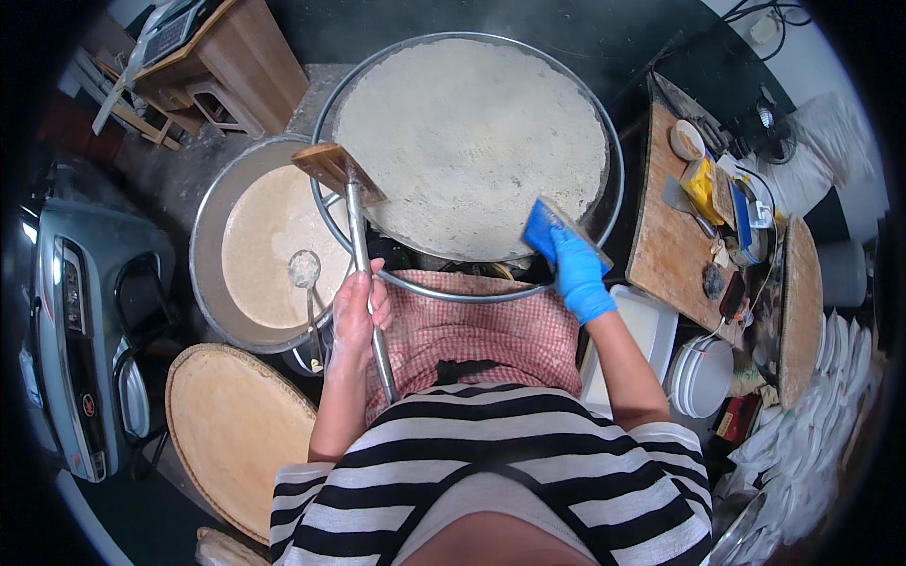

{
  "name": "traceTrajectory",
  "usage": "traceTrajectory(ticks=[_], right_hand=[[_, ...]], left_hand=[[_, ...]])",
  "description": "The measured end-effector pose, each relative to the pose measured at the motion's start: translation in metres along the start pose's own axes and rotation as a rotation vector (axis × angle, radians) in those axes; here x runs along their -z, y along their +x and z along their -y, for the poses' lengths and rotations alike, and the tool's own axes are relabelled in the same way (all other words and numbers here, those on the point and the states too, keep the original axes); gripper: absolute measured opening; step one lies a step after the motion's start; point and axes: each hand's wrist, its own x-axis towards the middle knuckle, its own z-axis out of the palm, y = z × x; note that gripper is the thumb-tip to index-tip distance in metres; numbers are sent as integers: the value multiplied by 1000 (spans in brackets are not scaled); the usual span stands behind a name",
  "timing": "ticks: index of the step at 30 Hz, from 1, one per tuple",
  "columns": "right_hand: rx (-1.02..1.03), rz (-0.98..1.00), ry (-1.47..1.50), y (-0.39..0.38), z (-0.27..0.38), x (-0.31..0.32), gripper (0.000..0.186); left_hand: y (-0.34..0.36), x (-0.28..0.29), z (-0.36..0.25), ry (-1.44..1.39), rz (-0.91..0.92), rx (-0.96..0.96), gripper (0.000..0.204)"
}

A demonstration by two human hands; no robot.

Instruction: The person ladles batter onto a hot griddle, spreads it into a thin round crepe using a wooden spreader, cooks it, then lifts and folds it with a blue spatula before placing it on a woven tray. The process is repeated multiple times.

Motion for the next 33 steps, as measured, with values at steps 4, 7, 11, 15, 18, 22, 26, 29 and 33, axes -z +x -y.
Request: traceTrajectory(ticks=[4,7,11,15,18,22,26,29,33], right_hand=[[-153,259,262,-19,53,11,37],[53,328,133,-24,68,35,35],[-136,76,622,13,38,67,36],[-256,337,314,33,22,76,49],[152,322,433,26,51,65,47],[83,465,401,15,96,58,45],[65,453,445,22,95,69,50],[75,203,603,40,47,74,42],[-298,51,249,57,-16,55,50]], left_hand=[[2,-3,0,28,25,-14,32],[-1,0,0,10,22,-13,32],[-6,8,-1,-13,4,-13,32],[-8,13,0,-15,-24,-12,32],[-7,12,0,-19,-23,6,31],[-4,7,-1,-23,5,-3,30],[-6,10,-3,-28,-10,-18,31],[-8,18,-5,-26,-36,-54,32],[-8,25,-2,-18,-72,-55,32]])
